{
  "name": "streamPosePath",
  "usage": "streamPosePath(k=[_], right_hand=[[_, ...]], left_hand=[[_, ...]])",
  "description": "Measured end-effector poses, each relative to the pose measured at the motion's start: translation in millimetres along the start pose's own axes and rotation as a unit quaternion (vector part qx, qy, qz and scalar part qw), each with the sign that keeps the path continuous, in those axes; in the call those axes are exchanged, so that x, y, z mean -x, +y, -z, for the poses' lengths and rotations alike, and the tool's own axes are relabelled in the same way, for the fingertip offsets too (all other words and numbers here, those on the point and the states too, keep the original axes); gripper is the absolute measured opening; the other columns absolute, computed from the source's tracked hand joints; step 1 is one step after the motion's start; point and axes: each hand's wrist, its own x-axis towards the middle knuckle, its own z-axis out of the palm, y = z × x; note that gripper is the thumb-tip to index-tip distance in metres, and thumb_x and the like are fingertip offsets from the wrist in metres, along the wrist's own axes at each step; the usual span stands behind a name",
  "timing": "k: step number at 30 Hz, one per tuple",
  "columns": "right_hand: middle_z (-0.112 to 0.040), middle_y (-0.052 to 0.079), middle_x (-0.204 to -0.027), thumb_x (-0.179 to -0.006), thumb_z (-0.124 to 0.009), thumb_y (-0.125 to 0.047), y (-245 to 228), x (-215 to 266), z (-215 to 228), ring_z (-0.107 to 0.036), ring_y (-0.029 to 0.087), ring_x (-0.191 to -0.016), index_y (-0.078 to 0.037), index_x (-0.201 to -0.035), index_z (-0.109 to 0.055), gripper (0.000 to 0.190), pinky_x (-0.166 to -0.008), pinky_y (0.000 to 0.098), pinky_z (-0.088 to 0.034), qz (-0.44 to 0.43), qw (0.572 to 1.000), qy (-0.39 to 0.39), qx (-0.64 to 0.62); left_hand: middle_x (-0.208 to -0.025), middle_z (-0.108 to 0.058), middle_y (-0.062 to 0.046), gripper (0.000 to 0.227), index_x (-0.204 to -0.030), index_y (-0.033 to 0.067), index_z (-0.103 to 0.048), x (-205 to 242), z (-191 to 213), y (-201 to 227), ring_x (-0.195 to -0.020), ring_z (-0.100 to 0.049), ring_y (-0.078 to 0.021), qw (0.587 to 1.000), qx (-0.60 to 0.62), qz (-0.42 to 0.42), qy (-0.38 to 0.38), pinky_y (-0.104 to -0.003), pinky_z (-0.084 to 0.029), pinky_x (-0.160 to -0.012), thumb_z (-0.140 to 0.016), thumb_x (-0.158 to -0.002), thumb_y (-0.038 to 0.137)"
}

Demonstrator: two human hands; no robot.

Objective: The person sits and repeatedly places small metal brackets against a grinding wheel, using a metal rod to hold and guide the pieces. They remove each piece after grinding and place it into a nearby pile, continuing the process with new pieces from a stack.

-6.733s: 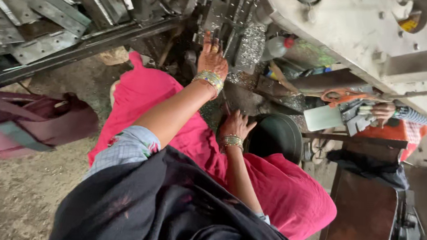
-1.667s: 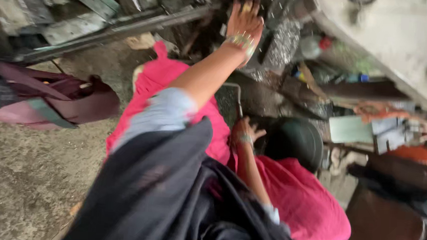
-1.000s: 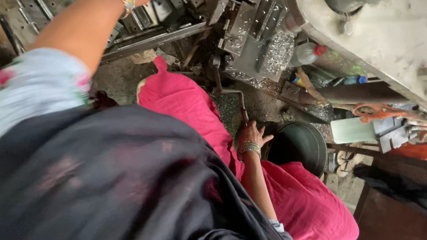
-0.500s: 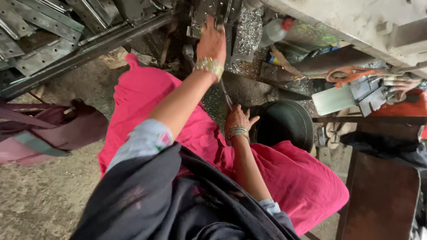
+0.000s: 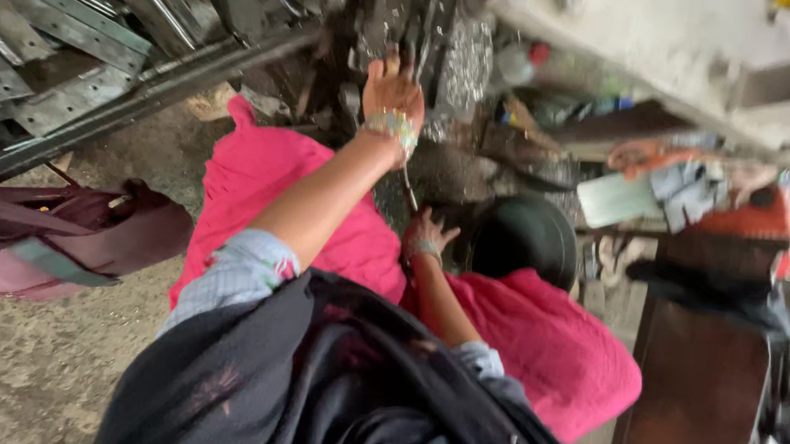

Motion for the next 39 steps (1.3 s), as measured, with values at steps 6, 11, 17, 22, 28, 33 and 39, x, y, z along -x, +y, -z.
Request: streamPosePath(k=[6, 11, 17, 22, 28, 33, 39], right_hand=[[-0.068, 0.01, -0.136, -0.103, -0.053, -0.032, 22.6, 18.6, 36.5, -0.048, 0.039, -0.144, -0.022, -0.145, -0.054, 0.044, -0.116, 0.0817, -0.013, 0.035, 0.985, 0.101, 0.137], [-0.065, 0.018, -0.136, -0.096, -0.055, -0.037, 25.3, 23.5, 29.1, -0.043, 0.04, -0.145, -0.009, -0.143, -0.053, 0.055, -0.111, 0.0805, -0.012, 0.044, 0.945, 0.201, 0.254], [-0.058, 0.012, -0.14, -0.09, -0.058, -0.025, 7.9, 7.3, -2.2, -0.048, 0.042, -0.133, -0.012, -0.14, -0.053, 0.052, -0.104, 0.0867, -0.013, 0.023, 0.996, 0.018, 0.083], [-0.07, 0.012, -0.131, -0.106, -0.051, -0.027, 33.1, 15.3, 34.5, -0.047, 0.036, -0.152, -0.012, -0.126, -0.065, 0.028, -0.121, 0.0768, -0.017, 0.084, 0.937, 0.289, 0.18], [-0.066, 0.011, -0.134, -0.1, -0.053, -0.027, -15.3, 20.8, 26.6, -0.046, 0.038, -0.145, -0.023, -0.139, -0.054, 0.04, -0.114, 0.0804, -0.015, 0.05, 0.996, 0.011, 0.069], [-0.063, 0.01, -0.138, -0.096, -0.055, -0.026, 15.4, 33.7, 54.0, -0.045, 0.04, -0.143, -0.035, -0.153, -0.045, 0.058, -0.11, 0.0819, -0.013, 0.08, 0.972, 0.142, 0.167], [-0.055, 0.009, -0.146, -0.102, -0.049, -0.029, 9.4, 1.5, -13.9, -0.036, 0.041, -0.148, -0.014, -0.141, -0.052, 0.042, -0.107, 0.0865, -0.008, 0.023, 0.983, 0.096, 0.158]], left_hand=[[-0.134, -0.063, -0.008, 0.03, -0.118, 0.0103, -0.074, -1.2, 40.0, -3.2, -0.128, -0.049, -0.0255, 0.984, -0.071, -0.126, -0.106, -0.044, -0.035, -0.108, -0.049, -0.106, 0.022], [-0.135, -0.063, -0.005, 0.03, -0.116, 0.0126, -0.075, -7.9, 77.9, 12.4, -0.129, -0.05, -0.0245, 0.984, -0.068, -0.137, -0.087, -0.047, -0.036, -0.108, -0.05, -0.103, 0.024], [-0.137, -0.063, -0.001, 0.031, -0.114, 0.0154, -0.076, 7.0, 60.4, -4.6, -0.13, -0.051, -0.0233, 0.977, -0.093, -0.153, -0.113, -0.049, -0.036, -0.107, -0.052, -0.1, 0.027], [-0.146, -0.056, 0.003, 0.035, -0.113, 0.0193, -0.077, -34.9, 42.5, 0.1, -0.137, -0.045, -0.0245, 0.992, -0.066, -0.099, -0.036, -0.053, -0.026, -0.109, -0.053, -0.089, 0.029], [-0.125, -0.059, 0.002, 0.024, -0.097, 0.022, -0.076, -38.8, 55.7, -1.8, -0.127, -0.049, -0.0242, 0.979, -0.096, -0.147, -0.103, -0.054, -0.02, -0.114, -0.053, -0.093, 0.029], [-0.095, -0.067, 0.001, 0.031, -0.078, 0.0238, -0.075, -73.2, 39.9, -0.3, -0.11, -0.059, -0.0222, 0.983, -0.098, -0.134, -0.081, -0.052, -0.019, -0.118, -0.053, -0.099, 0.028], [-0.09, -0.074, 0.001, 0.035, -0.072, 0.0231, -0.077, -87.8, 4.0, 7.4, -0.11, -0.064, -0.0221, 0.989, -0.071, -0.125, -0.038, -0.054, -0.017, -0.121, -0.053, -0.097, 0.032]])
